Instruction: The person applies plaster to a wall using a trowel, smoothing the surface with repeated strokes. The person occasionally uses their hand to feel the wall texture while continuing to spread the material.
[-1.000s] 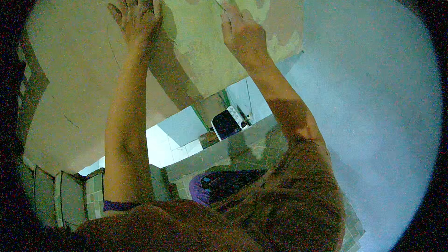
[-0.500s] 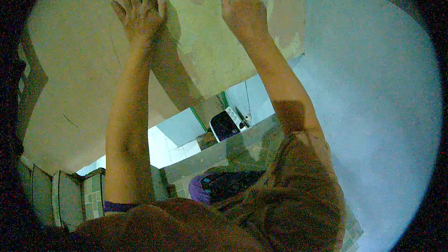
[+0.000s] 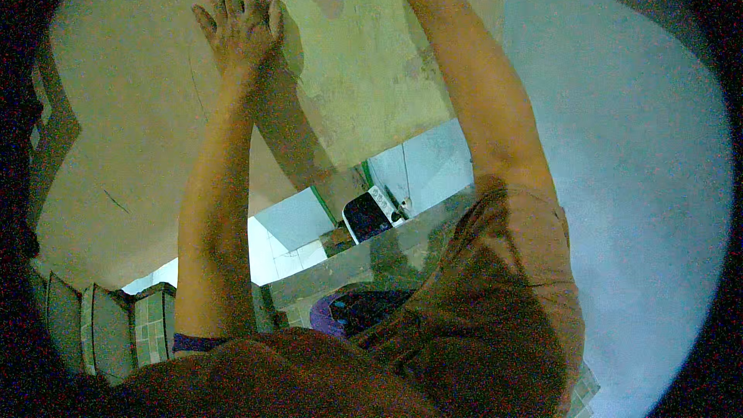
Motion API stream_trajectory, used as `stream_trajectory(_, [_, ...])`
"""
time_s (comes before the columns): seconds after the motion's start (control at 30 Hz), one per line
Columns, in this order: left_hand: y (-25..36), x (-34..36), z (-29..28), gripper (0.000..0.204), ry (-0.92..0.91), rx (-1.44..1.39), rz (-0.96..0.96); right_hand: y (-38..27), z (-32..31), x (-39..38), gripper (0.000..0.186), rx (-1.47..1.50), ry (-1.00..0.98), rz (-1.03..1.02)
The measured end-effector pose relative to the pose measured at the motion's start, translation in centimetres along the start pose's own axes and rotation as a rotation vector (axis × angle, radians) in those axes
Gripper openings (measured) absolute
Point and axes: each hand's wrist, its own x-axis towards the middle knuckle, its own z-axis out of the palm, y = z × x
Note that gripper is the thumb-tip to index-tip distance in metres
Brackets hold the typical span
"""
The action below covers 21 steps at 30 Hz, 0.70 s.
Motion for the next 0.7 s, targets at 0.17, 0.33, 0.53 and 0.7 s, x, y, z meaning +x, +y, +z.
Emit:
stream_trajectory(0.17, [0.6,0.1,-0.5,0.062,-0.007,-0.088,-0.027,0.0,0.3,5.8,0.033,0.062,0.0,0.089])
stream_trajectory(0.33, [1.2,0.6,-0.8,0.063,-0.026,-0.05,-0.027,0.3,-0.7,8.0,0.037,-0.044,-0.041,0.073])
stream_trajectory(0.53, [1.1,0.5,-0.9,0.063,-0.016,-0.1,-0.038,1.3,-0.8,6.9,0.036,-0.027,-0.079,0.119])
stream_trajectory(0.7, [1.3,0.7,-0.9,0.063,-0.011,-0.092,-0.037,0.7,-0.2,8.6,0.035,0.026,-0.024,0.148])
